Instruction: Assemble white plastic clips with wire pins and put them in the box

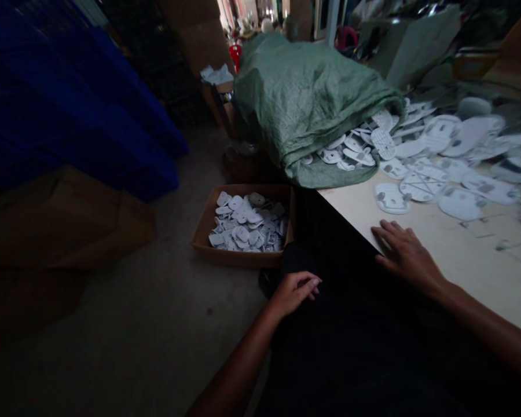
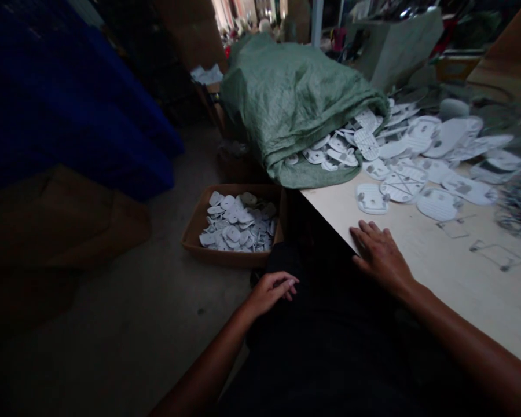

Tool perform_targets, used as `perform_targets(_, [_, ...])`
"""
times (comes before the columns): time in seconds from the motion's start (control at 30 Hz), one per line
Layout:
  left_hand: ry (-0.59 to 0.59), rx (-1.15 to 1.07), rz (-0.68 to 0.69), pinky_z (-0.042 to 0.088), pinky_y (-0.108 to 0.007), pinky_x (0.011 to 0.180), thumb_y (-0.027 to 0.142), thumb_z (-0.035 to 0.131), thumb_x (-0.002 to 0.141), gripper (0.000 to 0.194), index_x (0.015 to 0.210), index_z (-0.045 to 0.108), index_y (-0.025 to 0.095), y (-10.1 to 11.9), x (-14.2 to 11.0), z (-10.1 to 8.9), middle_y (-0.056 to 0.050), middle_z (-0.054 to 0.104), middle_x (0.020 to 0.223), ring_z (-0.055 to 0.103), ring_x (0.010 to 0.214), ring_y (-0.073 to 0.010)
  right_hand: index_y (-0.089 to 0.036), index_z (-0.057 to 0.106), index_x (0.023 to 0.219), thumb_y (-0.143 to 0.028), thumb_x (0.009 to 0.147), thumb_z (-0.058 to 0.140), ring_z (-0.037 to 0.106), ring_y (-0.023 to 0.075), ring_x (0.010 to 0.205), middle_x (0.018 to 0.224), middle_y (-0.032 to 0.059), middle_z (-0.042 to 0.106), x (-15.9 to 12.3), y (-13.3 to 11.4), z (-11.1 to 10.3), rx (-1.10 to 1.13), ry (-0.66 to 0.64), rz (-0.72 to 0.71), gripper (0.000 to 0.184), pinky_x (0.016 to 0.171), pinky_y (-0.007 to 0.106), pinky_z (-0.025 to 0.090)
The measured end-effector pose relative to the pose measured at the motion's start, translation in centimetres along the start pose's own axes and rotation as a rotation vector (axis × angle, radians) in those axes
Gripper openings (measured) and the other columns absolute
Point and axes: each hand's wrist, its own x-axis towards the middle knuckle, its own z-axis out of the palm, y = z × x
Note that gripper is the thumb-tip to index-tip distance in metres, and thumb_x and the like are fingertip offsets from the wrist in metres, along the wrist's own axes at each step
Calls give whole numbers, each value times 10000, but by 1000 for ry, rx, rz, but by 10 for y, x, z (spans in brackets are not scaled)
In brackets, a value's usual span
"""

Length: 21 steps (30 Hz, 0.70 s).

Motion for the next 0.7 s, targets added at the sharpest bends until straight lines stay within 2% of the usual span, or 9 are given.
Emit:
perform_targets(0.17, [200,-134,-53,511,-252,608,748,661,874,682,1094,741,107,-34,-6,-6,-80,739,828,693,629,-154,-150,545,1560,-438,948,570,424,477,1549,1683,222,439,1,9,4,-60,13,-47,677,1221,734,381])
perform_targets(0.3, [286,-196,-45,506,-254,579,801,674,809,737,1070,724,113,-39,2,1,-68,722,773,692,597,-165,-137,564,1531,-430,931,589,459,476,1523,1665,224,465,6,9,9,-95,32,-29,668,1207,726,399])
perform_targets(0.4, [293,-208,-12,493,-246,562,794,708,779,731,1044,719,114,-30,13,12,-62,718,757,686,583,-162,-147,587,1507,-398,904,640,460,462,1527,1661,218,473,11,-4,2,-109,-8,23,655,1213,702,404])
perform_targets(0.57, [242,-166,59,485,-233,573,752,748,785,696,1049,730,109,0,26,28,-62,736,777,692,597,-152,-143,610,1519,-438,925,698,418,438,1565,1679,213,449,22,-26,-21,23,-110,137,669,1287,653,320])
perform_targets(0.7, [247,-108,99,493,-235,592,736,751,799,677,1059,741,111,20,19,32,-63,746,785,701,613,-157,-139,567,1583,-441,997,641,521,295,1513,1644,154,521,24,-21,-39,103,-47,169,664,1289,404,386])
